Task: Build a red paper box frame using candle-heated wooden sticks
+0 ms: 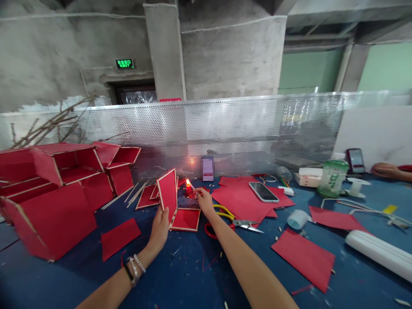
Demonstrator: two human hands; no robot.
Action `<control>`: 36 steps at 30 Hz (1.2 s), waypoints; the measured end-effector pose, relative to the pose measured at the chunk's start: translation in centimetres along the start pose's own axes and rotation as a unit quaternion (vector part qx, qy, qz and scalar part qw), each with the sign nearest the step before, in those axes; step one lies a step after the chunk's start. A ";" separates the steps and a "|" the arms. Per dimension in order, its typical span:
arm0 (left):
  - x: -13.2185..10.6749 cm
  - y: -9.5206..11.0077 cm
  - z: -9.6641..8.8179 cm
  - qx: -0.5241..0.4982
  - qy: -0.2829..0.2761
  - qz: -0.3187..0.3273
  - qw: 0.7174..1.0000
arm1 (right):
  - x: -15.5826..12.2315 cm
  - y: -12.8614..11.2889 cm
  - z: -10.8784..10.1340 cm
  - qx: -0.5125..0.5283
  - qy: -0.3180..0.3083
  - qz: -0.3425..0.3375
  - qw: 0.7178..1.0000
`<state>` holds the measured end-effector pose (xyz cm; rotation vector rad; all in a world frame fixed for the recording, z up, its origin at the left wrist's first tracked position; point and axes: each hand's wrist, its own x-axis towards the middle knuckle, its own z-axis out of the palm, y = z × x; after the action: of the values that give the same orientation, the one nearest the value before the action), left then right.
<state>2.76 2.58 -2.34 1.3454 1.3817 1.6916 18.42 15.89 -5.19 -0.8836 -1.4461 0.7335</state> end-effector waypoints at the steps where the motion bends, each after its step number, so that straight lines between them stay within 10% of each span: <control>1: 0.0 0.0 0.0 -0.004 -0.002 -0.003 1.000 | 0.0 -0.1 0.0 0.005 0.002 0.002 1.000; 36: 0.0 -0.2 -0.2 0.057 0.015 0.043 0.997 | 0.2 0.2 -0.2 -0.007 -0.004 0.022 1.000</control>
<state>2.51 2.60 -2.53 1.4666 1.4756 1.7190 18.66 16.16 -5.22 -0.9274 -1.4448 0.7622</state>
